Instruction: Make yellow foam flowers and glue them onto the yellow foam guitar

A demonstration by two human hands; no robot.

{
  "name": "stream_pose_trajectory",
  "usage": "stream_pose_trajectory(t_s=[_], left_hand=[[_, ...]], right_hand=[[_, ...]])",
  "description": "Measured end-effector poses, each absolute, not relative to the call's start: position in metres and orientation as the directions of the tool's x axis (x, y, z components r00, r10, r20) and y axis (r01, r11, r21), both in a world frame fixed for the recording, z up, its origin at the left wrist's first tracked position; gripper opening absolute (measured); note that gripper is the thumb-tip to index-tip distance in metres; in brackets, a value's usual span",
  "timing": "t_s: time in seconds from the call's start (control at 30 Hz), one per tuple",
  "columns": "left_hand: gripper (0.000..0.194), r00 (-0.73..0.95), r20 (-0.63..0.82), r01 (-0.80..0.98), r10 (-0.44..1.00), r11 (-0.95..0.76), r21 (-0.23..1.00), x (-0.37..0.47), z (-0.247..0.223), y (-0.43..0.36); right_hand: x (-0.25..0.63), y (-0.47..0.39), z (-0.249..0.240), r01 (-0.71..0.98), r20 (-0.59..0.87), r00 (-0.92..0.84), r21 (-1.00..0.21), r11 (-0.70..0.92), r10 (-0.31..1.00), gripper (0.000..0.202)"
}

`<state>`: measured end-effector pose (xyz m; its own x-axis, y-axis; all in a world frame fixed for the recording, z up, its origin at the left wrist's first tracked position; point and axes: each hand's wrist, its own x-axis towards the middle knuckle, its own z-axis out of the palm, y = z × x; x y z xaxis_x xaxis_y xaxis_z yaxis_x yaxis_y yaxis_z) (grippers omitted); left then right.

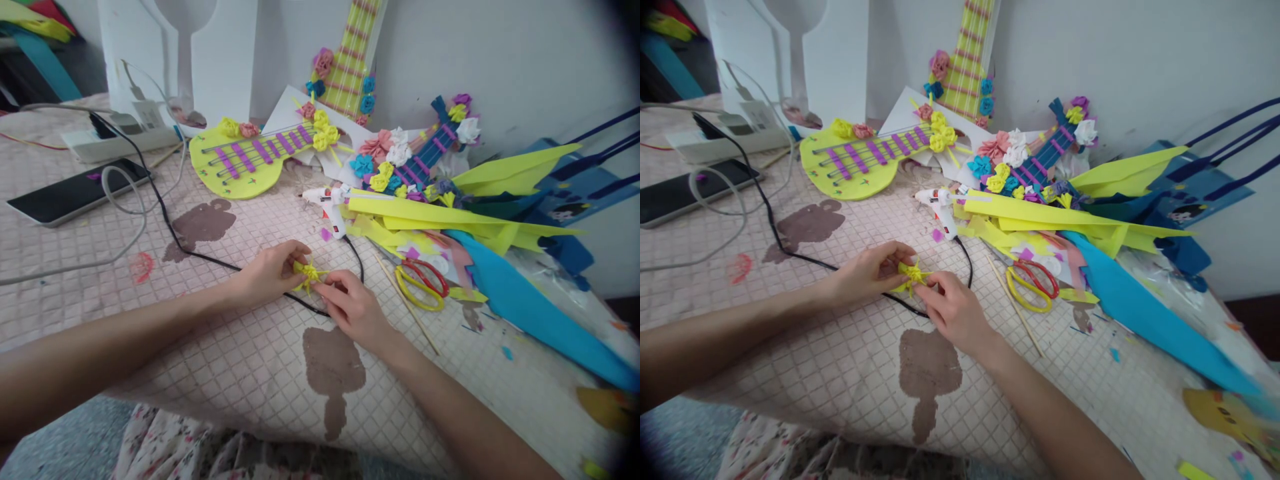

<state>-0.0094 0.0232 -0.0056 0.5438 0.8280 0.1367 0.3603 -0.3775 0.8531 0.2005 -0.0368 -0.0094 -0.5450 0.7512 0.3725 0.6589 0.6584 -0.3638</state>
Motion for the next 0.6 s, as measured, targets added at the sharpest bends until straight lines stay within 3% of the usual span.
stream_pose_trajectory(t_s=[0.37, 0.6], left_hand=[[0.03, 0.572, 0.138, 0.368, 0.808, -0.404, 0.838, -0.0112, -0.0017, 0.0231], [0.029, 0.579, 0.214, 0.42, 0.787, -0.513, 0.749, -0.0127, 0.0008, 0.0228]], right_hand=[[0.2016, -0.0378, -0.0091, 0.601, 0.444, -0.462, -0.48, 0.639, 0.768, 0.032], [0.2013, -0.0378, -0.0091, 0.605, 0.435, -0.446, -0.498, 0.622, 0.782, 0.029]])
